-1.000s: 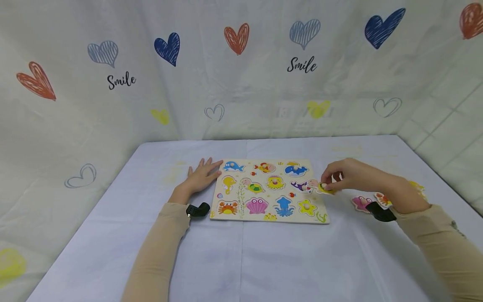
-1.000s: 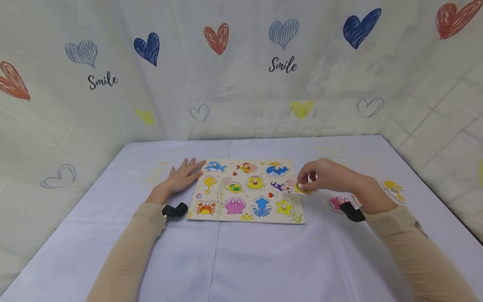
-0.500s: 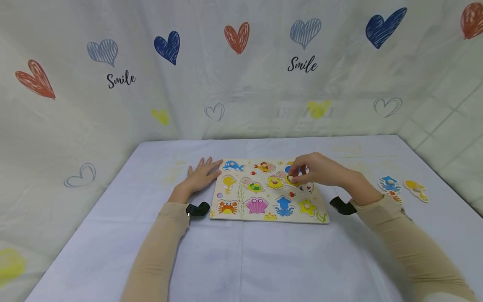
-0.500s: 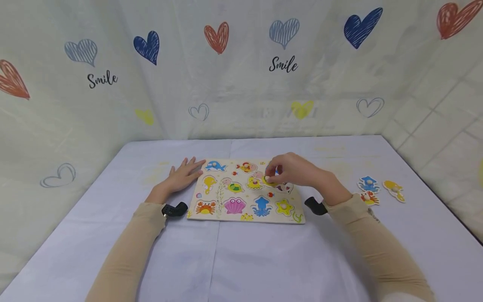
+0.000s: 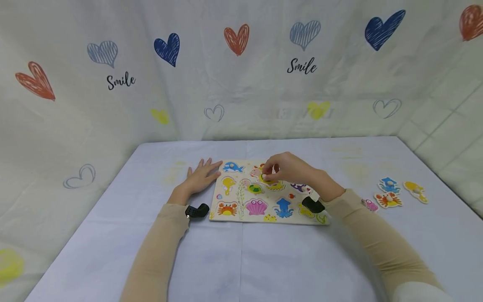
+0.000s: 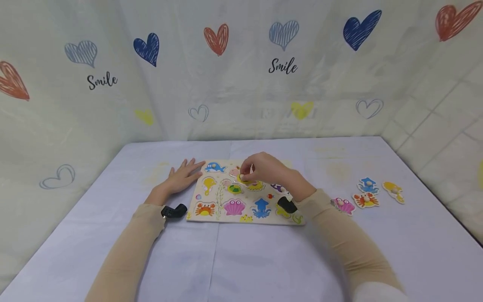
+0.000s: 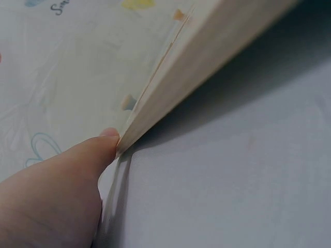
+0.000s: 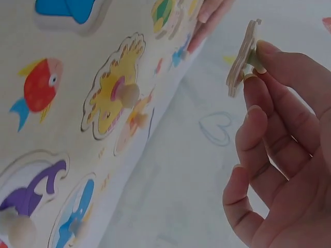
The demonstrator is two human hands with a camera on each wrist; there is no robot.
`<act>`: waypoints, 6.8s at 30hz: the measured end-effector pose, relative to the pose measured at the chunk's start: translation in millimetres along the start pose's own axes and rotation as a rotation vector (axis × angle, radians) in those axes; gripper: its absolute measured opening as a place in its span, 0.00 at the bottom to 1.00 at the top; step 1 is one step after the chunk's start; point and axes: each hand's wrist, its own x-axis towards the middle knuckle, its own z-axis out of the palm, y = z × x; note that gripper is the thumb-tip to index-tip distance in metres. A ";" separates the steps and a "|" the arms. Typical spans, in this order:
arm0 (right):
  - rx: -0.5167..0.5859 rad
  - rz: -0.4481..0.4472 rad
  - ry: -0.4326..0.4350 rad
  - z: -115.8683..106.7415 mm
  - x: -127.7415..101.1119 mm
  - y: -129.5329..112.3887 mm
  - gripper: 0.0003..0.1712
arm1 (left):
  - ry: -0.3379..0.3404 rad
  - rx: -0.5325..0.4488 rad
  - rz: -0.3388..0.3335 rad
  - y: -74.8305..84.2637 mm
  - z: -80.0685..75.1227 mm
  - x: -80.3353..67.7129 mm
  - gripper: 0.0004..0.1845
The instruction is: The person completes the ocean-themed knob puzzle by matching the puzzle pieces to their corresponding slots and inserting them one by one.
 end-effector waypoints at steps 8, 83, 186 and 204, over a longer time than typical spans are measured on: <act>-0.009 0.096 -0.029 17.0 19.7 -12.1 0.04 | 0.002 0.001 -0.009 -1.6 1.5 -2.9 0.33; -0.080 0.052 0.058 -15.9 -37.6 14.0 0.08 | 0.002 -0.014 -0.007 1.0 1.9 1.8 0.33; -0.093 0.184 -0.072 -55.5 -132.6 59.1 0.06 | 0.004 -0.006 -0.006 0.8 0.9 1.8 0.33; -0.107 0.092 -0.086 -31.5 -97.1 29.2 0.05 | -0.001 -0.005 -0.011 2.8 0.0 0.8 0.33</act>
